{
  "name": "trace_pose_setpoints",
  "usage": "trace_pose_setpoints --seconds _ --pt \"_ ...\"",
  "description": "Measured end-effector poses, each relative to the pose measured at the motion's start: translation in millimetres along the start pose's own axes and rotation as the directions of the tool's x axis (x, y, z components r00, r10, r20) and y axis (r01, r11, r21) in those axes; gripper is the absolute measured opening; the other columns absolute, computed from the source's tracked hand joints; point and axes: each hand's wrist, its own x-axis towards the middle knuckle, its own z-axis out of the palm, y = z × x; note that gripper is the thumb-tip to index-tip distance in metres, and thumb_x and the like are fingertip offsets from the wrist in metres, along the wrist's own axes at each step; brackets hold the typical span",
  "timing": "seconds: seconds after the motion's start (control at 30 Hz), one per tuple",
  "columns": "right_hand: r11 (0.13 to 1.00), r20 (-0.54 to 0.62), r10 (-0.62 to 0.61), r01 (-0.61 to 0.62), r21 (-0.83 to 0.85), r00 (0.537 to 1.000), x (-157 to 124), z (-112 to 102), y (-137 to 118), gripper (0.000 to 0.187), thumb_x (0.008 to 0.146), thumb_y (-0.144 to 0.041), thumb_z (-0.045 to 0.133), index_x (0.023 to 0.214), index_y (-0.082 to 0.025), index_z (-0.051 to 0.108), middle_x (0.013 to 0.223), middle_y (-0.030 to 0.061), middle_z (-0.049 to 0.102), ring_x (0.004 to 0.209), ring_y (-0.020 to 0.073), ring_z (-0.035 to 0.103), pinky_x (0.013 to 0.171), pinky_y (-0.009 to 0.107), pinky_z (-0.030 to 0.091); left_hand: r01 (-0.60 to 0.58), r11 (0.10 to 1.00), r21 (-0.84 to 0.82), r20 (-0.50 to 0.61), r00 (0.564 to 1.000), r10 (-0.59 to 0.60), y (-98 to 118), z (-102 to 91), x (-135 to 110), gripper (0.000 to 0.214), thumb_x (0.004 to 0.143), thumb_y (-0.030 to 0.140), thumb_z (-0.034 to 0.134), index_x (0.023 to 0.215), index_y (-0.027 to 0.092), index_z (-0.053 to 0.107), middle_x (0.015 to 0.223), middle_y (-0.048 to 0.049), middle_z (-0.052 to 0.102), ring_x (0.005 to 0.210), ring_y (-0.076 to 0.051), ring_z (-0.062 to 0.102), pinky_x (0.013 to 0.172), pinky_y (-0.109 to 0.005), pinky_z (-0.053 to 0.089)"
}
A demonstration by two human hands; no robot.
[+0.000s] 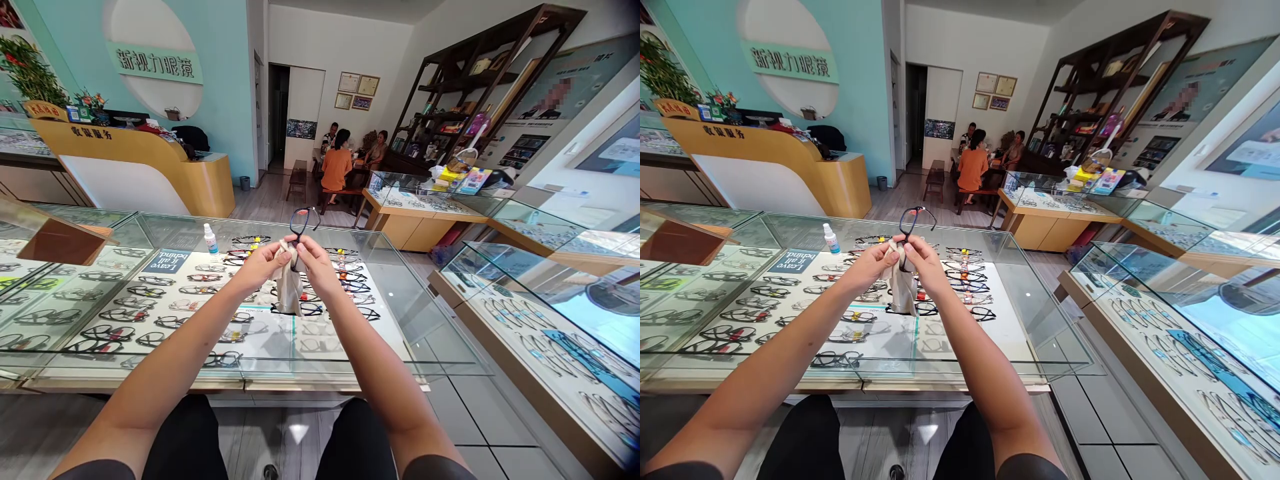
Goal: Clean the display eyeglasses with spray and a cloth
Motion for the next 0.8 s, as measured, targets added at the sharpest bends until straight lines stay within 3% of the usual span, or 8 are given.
trace_pose_setpoints --seconds 0.17,0.33,0.47,0.6,0.8 --pt "0.998 -0.019 0.049 -0.049 0.04 0.999 0 -1 -4 0.052 0.089 -0.072 0.081 0.118 -0.029 0.081 0.127 0.0053 0.081 0.117 0.0263 0.074 0.102 0.037 0.06 0.037 0.999 -0.034 0.101 0.994 -0.033 1 -1.1 -2 0.076 0.083 0.071 0.091 0.134 0.017 0.08 0.091 -0.0064 0.082 0.073 -0.019 0.071 0.074 -0.027 0.053" --pt "0.998 -0.015 0.032 -0.031 0.049 0.999 0 0 -8 0.05 0.088 -0.072 0.082 0.113 -0.029 0.08 0.132 0.0063 0.081 0.121 0.0281 0.074 0.106 0.039 0.06 0.05 0.998 -0.047 0.165 0.985 -0.042 3 -2.0 -4 0.072 0.083 0.067 0.093 0.133 0.016 0.08 0.094 -0.0085 0.083 0.073 -0.019 0.074 0.075 -0.028 0.055" --pt "0.999 0.009 0.005 -0.005 0.036 1.0 -1 2 -7 0.049 0.091 -0.072 0.079 0.115 -0.029 0.08 0.133 0.0054 0.08 0.114 0.0255 0.074 0.101 0.037 0.059 0.063 0.996 -0.063 0.109 0.992 -0.055 1 0.3 -5 0.08 0.077 0.057 0.101 0.141 0.017 0.076 0.093 -0.0067 0.083 0.083 -0.021 0.077 0.08 -0.028 0.056" --pt "1.0 0.012 -0.014 0.015 -0.018 1.0 -1 2 -4 0.048 0.094 -0.072 0.076 0.118 -0.031 0.081 0.132 0.0047 0.08 0.095 0.0214 0.07 0.091 0.035 0.057 0.055 0.992 -0.113 0.049 0.998 -0.05 -3 3.9 -5 0.088 0.072 0.053 0.104 0.147 0.019 0.073 0.096 -0.0056 0.083 0.08 -0.02 0.076 0.078 -0.028 0.057" --pt "0.997 0.019 -0.031 0.032 -0.067 0.999 -1 4 0 0.051 0.094 -0.074 0.075 0.122 -0.032 0.082 0.129 0.0044 0.08 0.086 0.0191 0.063 0.078 0.033 0.052 0.059 0.979 -0.193 -0.014 0.998 -0.063 -7 9.2 -4 0.089 0.065 0.05 0.109 0.141 0.019 0.075 0.092 -0.0026 0.08 0.075 -0.016 0.072 0.071 -0.025 0.055"
